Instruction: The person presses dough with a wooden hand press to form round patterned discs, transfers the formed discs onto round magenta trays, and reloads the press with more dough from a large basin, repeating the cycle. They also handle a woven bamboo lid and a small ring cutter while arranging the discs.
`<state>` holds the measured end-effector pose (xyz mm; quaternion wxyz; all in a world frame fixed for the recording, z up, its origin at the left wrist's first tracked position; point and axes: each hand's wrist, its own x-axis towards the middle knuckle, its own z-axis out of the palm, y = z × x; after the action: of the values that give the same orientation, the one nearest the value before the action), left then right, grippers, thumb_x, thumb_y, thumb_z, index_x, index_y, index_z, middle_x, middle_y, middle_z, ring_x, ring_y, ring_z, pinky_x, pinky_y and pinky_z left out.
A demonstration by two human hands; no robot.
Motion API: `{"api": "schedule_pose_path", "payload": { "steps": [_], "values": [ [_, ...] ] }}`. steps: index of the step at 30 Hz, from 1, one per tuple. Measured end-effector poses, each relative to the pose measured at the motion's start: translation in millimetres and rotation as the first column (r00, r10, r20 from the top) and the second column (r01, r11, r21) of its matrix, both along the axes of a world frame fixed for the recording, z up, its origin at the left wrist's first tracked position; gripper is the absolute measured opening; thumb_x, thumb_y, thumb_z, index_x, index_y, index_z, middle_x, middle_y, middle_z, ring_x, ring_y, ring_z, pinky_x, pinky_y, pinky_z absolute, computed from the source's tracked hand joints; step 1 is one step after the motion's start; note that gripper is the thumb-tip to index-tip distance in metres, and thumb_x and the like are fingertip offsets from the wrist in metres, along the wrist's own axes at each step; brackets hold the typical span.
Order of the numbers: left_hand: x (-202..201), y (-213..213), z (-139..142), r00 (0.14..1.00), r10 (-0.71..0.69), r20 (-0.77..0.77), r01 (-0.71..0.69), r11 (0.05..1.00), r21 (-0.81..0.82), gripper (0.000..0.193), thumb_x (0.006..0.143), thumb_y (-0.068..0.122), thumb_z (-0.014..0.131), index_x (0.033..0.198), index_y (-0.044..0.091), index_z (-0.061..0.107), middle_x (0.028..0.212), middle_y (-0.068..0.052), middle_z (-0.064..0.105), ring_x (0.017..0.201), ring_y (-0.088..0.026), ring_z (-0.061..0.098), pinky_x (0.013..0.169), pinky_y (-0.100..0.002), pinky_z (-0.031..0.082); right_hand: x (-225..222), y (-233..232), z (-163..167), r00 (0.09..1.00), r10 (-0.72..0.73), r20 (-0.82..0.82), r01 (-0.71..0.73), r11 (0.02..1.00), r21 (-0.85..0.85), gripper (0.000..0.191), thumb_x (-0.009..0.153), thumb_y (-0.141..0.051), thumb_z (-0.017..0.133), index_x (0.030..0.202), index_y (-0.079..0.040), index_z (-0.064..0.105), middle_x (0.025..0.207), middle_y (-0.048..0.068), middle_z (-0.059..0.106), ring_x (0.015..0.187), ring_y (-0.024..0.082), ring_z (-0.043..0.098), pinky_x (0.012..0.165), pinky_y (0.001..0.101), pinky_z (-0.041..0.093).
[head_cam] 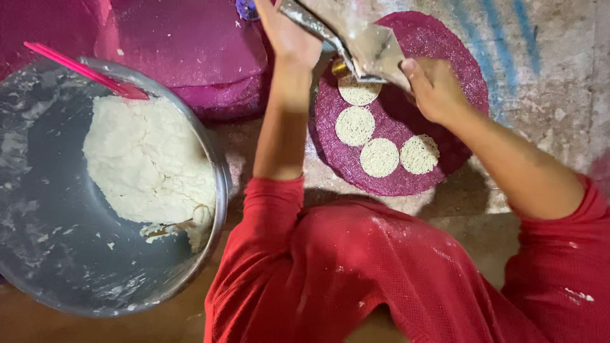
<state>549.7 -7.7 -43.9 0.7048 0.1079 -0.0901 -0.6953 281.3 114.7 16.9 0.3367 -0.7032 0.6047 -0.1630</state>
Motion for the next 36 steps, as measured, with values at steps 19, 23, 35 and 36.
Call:
{"api": "schedule_pose_path", "payload": {
  "steps": [19,23,35,36],
  "values": [
    [-58.5,135.7,-1.3,-0.638,0.190,0.746,0.200,0.977,-0.077,0.115,0.068,0.037,0.095,0.155,0.007,0.026,0.148,-0.022,0.043,0.138,-0.038,0.038,0.114,-0.059,0.027,-102.3,146.7,-59.3,0.249,-0.308,0.918,0.443,0.879,0.175,0.073,0.102,-0.078,0.038,0.114,-0.008,0.056,0.075,0.003,0.055,0.056,0.016,0.050,0.053,0.0309,0.040],
    [-77.2,140.7,10.7,-0.591,0.263,0.762,0.232,0.961,-0.152,0.114,0.068,0.037,0.095,0.155,0.006,0.029,0.146,-0.022,0.044,0.136,-0.038,0.039,0.110,-0.058,0.029,-115.9,175.2,-55.3,0.025,-0.291,0.956,0.254,0.927,0.276,0.083,0.098,-0.085,0.035,0.098,-0.006,0.057,0.064,0.004,0.051,0.049,0.015,0.046,0.051,0.0304,0.038],
    [-120.8,172.1,61.4,-0.462,0.429,0.776,0.513,0.843,-0.161,0.106,0.072,0.054,0.089,0.152,0.008,0.036,0.149,-0.020,0.046,0.135,-0.038,0.039,0.111,-0.057,0.025,-65.8,194.4,-15.8,-0.516,-0.361,0.777,-0.599,0.800,-0.027,0.060,0.104,-0.055,0.047,0.082,0.000,0.055,0.049,0.002,0.047,0.033,0.010,0.044,0.029,0.0253,0.039],
    [-112.9,175.9,73.3,-0.398,0.435,0.808,0.488,0.846,-0.215,0.099,0.078,0.054,0.087,0.152,0.009,0.039,0.148,-0.019,0.047,0.136,-0.038,0.041,0.112,-0.056,0.026,-64.4,193.0,-12.8,-0.494,-0.375,0.784,-0.655,0.753,-0.052,0.058,0.107,-0.050,0.048,0.081,0.001,0.055,0.049,0.003,0.048,0.032,0.010,0.045,0.029,0.0245,0.039]
  ]
}}
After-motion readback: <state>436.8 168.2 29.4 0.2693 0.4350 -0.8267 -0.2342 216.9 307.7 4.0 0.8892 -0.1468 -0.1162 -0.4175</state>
